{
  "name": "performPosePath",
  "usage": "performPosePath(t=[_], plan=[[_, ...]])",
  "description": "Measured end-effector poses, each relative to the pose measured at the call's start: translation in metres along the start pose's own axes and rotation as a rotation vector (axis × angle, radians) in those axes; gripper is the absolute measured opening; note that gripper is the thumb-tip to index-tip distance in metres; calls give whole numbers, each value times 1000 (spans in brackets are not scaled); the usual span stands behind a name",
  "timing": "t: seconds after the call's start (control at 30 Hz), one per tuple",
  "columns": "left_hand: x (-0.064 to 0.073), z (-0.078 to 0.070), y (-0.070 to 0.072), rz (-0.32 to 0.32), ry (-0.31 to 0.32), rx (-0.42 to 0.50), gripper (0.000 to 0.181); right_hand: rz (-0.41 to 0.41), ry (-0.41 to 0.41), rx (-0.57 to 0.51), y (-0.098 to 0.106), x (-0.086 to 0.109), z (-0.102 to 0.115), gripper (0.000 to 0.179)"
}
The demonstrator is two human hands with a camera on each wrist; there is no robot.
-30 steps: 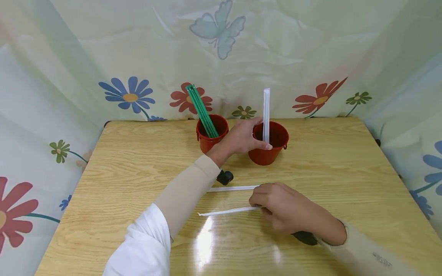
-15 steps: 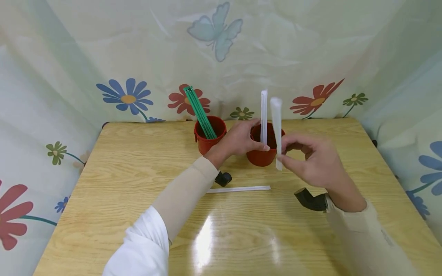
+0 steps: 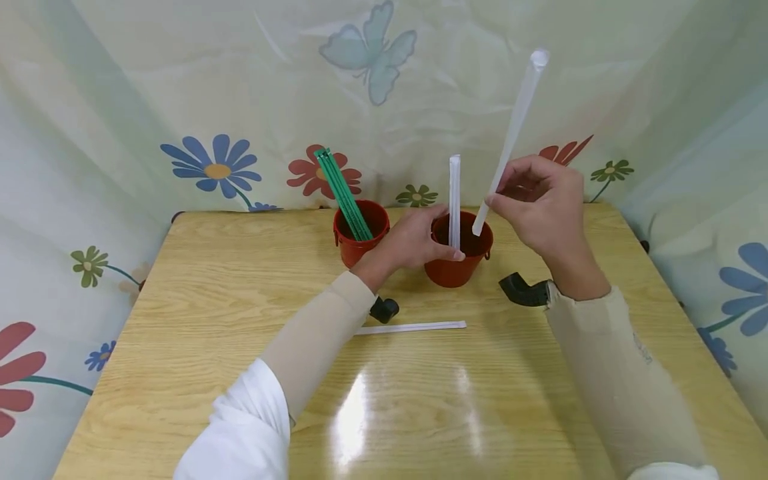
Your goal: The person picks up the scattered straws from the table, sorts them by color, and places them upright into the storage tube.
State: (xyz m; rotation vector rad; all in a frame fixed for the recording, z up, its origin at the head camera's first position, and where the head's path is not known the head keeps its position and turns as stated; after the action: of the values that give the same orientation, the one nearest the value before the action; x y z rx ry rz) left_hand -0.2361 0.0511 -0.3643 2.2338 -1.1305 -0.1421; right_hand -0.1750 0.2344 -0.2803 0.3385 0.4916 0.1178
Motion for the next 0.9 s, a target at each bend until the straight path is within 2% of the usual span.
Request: performPosePath(t=[0.13, 0.33, 0.5, 0.63, 0.9], plan=[[-1, -2, 1, 5, 5, -22, 66, -29, -55, 3, 2, -7, -3, 14], [-2, -1, -1, -8, -7, -29, 69, -1, -149, 87, -1, -11, -20, 15], [-1, 0, -3, -27, -26, -30, 73, 54, -219, 204, -11, -6, -40, 15], [0, 0, -3, -42, -56, -65, 73, 81, -272, 328, -18, 0, -52, 13], [-2, -1, -2, -35, -34, -62, 73, 103, -318, 481, -22, 0, -62, 12]])
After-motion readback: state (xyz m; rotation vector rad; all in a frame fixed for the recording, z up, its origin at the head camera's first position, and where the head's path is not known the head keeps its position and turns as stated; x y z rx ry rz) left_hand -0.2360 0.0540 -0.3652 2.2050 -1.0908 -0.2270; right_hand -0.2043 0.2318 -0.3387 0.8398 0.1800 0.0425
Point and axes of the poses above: each hand's wrist, its own x-axis away from the middle knuckle, its own y-axis out of the back of the hand, z = x × y, the point moved 1 cm from there along -x, towards the middle knuckle, and after that the axes turned 15 degrees about z, right-handed, at the moved point
